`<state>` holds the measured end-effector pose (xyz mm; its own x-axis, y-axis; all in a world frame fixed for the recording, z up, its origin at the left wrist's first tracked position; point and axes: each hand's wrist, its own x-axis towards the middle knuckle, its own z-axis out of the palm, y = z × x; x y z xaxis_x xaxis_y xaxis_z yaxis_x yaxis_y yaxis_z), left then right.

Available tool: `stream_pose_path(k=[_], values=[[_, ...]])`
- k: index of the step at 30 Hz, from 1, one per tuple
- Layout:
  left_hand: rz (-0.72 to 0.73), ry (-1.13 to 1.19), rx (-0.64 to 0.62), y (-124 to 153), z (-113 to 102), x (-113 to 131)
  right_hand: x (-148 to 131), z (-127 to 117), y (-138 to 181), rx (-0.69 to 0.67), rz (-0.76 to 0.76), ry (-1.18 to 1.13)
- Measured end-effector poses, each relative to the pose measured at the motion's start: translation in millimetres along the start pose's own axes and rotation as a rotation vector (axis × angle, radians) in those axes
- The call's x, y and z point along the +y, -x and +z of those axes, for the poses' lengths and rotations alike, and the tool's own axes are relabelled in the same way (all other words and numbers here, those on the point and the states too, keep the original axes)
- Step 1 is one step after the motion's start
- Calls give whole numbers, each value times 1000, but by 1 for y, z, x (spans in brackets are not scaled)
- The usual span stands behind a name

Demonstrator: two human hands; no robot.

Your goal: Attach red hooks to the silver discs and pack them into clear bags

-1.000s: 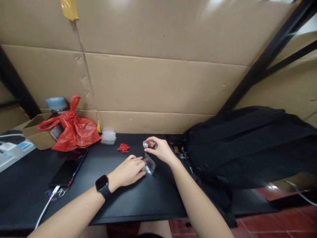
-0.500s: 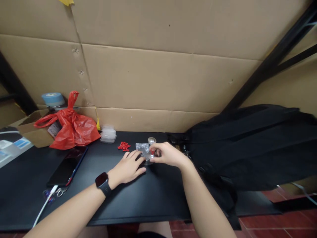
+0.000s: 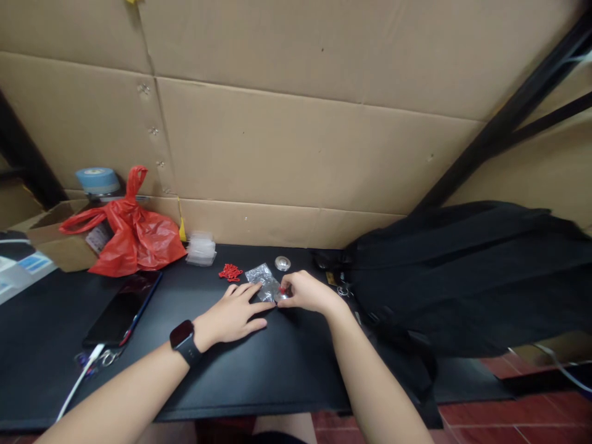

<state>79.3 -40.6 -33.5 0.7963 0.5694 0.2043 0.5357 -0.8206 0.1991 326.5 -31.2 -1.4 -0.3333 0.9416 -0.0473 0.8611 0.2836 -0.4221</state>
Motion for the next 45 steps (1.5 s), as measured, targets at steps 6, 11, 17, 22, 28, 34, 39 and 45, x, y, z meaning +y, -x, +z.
stream_pose_path(k=[6,11,17,22,28,34,39,45], values=[[-12,18,0,1,-2,2,-1,0,-2,20,-53,-90],[-14,30,1,1,-2,3,-4,4,-7,-15,-123,-285],[-16,40,-22,2,-3,4,-2,7,-11,6,-180,-301],[-21,39,-45,1,-4,5,-1,9,-15,47,-224,-206],[-24,60,-20,1,-4,6,-1,20,-24,192,-234,-87],[-48,57,-56,2,-6,7,-3,36,-33,303,-182,41],[-37,50,-24,2,-3,3,-9,45,-41,374,-139,127],[-36,69,18,0,-5,0,-4,36,-37,260,-205,62]])
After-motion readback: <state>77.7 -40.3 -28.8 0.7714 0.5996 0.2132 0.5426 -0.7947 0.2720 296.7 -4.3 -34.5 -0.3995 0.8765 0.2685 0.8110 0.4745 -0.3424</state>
